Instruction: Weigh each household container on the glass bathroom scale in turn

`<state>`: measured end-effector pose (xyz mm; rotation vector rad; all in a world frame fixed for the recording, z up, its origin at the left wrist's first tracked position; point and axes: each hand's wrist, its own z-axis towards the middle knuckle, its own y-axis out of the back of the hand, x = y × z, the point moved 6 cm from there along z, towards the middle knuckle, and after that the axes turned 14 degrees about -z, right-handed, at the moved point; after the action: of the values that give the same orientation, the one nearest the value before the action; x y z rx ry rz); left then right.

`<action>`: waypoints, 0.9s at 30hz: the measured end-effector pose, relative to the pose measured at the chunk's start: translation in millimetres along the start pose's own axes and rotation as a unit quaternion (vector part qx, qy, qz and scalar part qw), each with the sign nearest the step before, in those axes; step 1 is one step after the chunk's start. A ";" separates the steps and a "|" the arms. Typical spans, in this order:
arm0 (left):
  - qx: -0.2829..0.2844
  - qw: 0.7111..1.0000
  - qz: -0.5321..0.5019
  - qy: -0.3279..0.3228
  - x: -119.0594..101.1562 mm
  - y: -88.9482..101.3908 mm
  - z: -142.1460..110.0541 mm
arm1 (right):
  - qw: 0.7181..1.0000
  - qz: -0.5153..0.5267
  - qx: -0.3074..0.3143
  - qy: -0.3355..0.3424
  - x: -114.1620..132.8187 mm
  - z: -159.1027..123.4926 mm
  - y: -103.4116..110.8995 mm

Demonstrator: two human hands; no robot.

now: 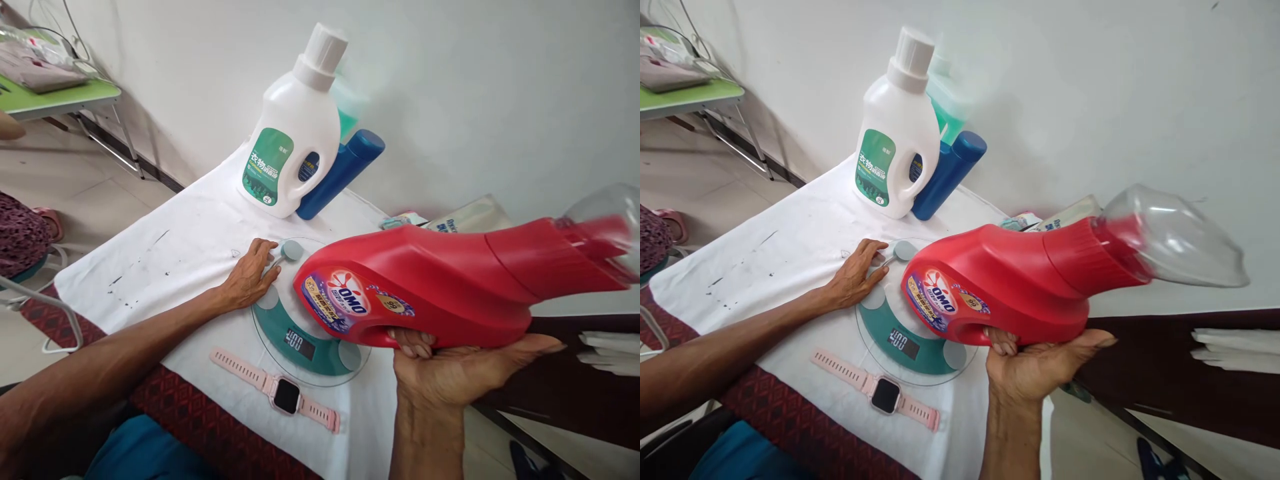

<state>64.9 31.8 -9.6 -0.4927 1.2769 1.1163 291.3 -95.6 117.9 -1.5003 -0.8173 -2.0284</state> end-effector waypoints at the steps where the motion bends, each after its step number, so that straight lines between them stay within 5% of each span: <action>1: 0.000 1.000 0.003 0.001 -0.1 0.2 0.3 | 1.000 0.002 0.000 0.009 -0.1 -0.3 0.4; 5: 0.003 1.000 0.014 -0.001 -0.3 0.8 1.3 | 1.000 0.003 0.022 0.022 -2.3 2.0 1.5; 9: 0.004 1.000 0.025 -0.016 -1.0 1.6 1.7 | 0.995 -0.008 -0.060 0.083 -18.2 7.4 26.8; 14: 0.008 0.999 0.039 -0.013 0.3 1.7 2.0 | 0.983 -0.051 -0.174 -0.001 -98.0 0.8 73.6; 18: 0.010 0.999 0.053 -0.006 -1.1 1.9 2.9 | 0.973 -0.073 -0.201 -0.087 -145.1 -10.8 83.2; 27: 0.010 0.998 0.066 0.000 -3.1 3.2 4.8 | 0.979 -0.053 -0.182 -0.079 -148.4 -6.4 75.2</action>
<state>64.8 35.9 -4.5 -0.3984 1.3352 1.2132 380.3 -148.5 -12.5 -1.8716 -0.6177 -2.2511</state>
